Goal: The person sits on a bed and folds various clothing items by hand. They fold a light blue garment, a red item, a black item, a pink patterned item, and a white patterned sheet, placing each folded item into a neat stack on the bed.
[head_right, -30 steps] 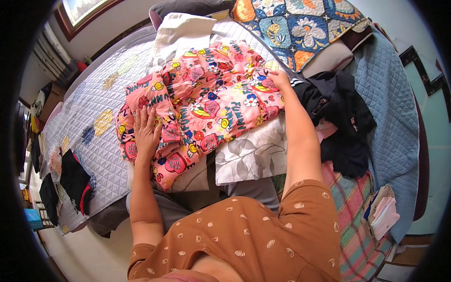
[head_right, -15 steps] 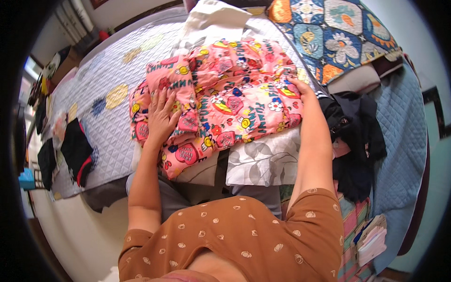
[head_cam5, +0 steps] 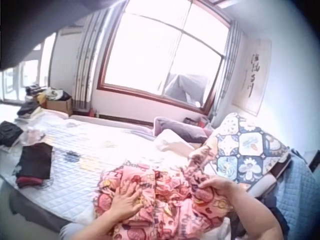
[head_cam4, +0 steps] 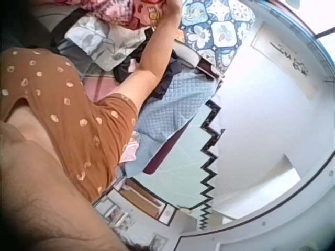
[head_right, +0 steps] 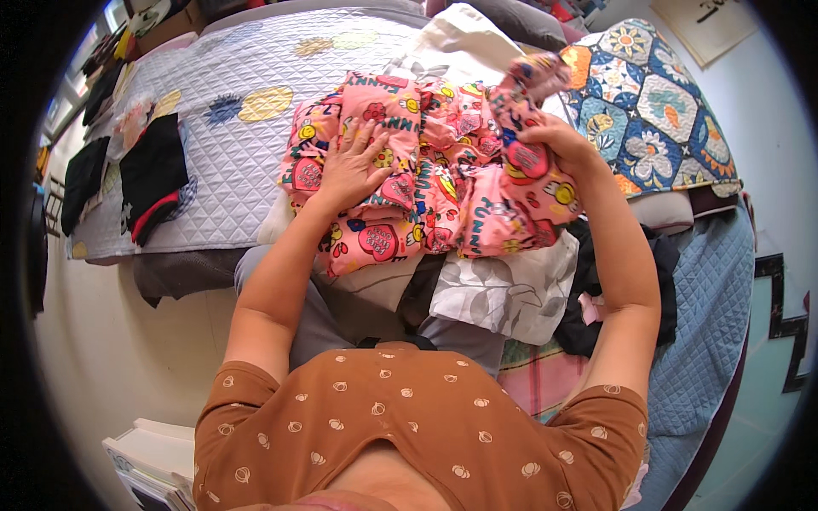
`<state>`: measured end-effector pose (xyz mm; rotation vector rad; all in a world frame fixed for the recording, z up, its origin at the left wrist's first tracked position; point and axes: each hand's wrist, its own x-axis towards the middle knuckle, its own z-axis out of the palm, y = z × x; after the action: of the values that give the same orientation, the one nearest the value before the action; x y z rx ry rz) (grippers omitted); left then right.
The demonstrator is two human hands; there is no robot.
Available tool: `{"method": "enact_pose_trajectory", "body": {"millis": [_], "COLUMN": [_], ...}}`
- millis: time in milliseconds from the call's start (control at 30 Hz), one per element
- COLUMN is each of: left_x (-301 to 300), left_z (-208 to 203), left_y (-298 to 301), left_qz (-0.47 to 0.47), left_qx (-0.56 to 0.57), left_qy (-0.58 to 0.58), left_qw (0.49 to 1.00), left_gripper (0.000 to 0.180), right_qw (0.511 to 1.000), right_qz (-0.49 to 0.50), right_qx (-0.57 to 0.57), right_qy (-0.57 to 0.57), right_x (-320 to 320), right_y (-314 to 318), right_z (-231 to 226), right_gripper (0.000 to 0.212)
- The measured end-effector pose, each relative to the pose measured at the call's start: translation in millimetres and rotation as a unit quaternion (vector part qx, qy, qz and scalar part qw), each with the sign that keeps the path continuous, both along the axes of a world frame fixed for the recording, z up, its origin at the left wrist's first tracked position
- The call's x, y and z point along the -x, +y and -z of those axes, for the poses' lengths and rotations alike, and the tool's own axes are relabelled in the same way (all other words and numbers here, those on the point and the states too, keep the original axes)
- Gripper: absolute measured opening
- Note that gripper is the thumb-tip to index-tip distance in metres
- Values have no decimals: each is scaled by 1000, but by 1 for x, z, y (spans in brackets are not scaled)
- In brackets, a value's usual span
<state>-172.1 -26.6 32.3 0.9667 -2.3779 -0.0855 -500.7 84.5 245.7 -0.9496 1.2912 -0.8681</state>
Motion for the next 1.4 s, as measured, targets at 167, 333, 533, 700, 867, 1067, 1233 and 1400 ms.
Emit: {"method": "enact_pose_trajectory", "body": {"millis": [167, 333, 533, 700, 867, 1067, 1233, 1400], "left_x": [-9, -40, -82, -70, -78, -84, -63, -19], "left_z": [2, -19, 11, -14, -27, -55, -70, -79], "left_y": [-4, -41, -75, -51, -49, -29, -1, -36], "left_qz": [42, 40, 5, -148, -221, -167, 14, -69], "left_qx": [-128, -567, -469, -349, -307, 27, 64, 47], "left_qy": [75, 649, 547, 324, 248, 309, 169, -50], "left_qw": [988, 506, 693, 867, 892, 936, 983, 995], "left_gripper": [57, 46, 53, 43, 27, 31, 40, 61], "right_qw": [999, 966, 940, 917, 767, 698, 659, 741], "right_qz": [-38, -71, 12, 17, 114, -26, -43, -76], "right_qx": [30, 180, 156, 279, 410, 341, 378, 356], "right_qy": [26, 169, 303, 285, 480, 630, 649, 564], "right_x": [-133, -244, -318, -266, -213, -258, -259, -260], "right_y": [-60, -99, -73, -55, -85, -92, -90, -70], "right_z": [7, 132, 158, 114, 92, 188, 195, 185], "right_gripper": [39, 84, 65, 22, 40, 84, 76, 75]}}
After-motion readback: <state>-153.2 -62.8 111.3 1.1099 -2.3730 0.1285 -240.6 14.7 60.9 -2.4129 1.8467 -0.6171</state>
